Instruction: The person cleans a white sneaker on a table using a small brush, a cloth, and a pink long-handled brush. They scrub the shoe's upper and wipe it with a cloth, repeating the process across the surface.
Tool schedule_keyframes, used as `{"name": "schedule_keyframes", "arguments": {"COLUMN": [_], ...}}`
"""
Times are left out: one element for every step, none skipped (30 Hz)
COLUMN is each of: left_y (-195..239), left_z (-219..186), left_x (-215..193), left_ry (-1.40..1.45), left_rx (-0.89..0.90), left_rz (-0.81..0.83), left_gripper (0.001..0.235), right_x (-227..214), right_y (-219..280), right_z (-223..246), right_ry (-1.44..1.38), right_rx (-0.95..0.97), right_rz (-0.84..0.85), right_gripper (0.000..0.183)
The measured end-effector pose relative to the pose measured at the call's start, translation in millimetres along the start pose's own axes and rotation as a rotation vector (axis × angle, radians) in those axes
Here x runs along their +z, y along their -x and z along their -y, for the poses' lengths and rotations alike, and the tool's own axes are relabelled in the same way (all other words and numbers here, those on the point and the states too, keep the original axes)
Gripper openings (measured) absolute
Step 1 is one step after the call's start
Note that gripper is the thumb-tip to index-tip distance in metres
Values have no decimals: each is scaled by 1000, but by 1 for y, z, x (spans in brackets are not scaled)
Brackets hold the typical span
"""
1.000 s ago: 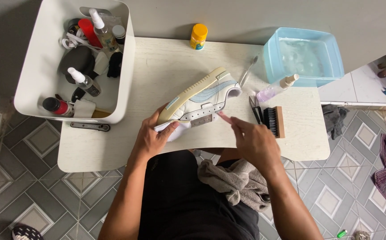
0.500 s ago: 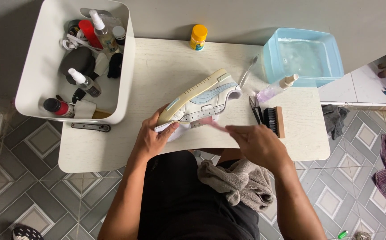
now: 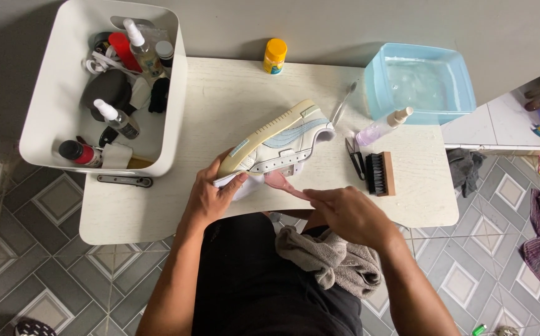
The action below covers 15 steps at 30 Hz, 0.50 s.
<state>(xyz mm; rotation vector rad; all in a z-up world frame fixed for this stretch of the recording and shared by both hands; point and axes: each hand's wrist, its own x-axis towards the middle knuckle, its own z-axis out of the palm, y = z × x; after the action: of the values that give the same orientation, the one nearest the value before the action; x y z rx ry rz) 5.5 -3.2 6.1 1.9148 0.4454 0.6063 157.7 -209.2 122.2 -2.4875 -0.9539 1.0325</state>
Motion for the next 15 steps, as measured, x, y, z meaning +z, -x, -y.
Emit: {"name": "schedule_keyframes", "arguments": {"left_y": [1,2,2,2,2,2,0,1,2,2,2,5,4,2,1], "left_z": [2,4,6,5,4,2,2,3,4,5,6,8,14,22,29], "left_x": [-1,0,1,1,1,0,2,2,3,3,5,9,9,10,11], "left_ry": [0,-3,-6,-5,-7,-11,-13,-6,1,-1,-8,-12,-11,-7,-4], "left_rx": [-4,-2,1,-1,-1,0,-1,-9,-16,-21,-14,-17,-31,-27,-24], "left_rz": [-2,-3,-5,-2,-1,-3,-4,-19,-35,-27,-47,-60,-44,-73,-101], "left_gripper": [57,57,57,57,56,56,56,55,54,54,54,53,53,53,52], "right_x": [-5,-9,-14,-1,11,23,17,11,6,1,-4,-9,-4,1,7], "right_y": [0,2,4,-5,-13,-22,-16,-10,-4,-4,-5,-3,-12,-21,-30], "right_z": [0,-2,-4,-14,-23,-32,-25,-17,-9,-8,-8,-10,-19,-29,-38], "right_ry": [1,21,42,40,82,124,123,62,2,-5,35,73,63,115,167], "right_rx": [0,19,39,42,7,-32,-33,-21,-10,-4,-20,-28,-13,-30,-48], "right_rz": [4,-68,-140,-139,-191,-244,-243,-112,19,23,-69,-153,-141,-225,-308], "right_gripper": [36,36,37,37,35,34,34,35,37,37,36,35,35,35,35]}}
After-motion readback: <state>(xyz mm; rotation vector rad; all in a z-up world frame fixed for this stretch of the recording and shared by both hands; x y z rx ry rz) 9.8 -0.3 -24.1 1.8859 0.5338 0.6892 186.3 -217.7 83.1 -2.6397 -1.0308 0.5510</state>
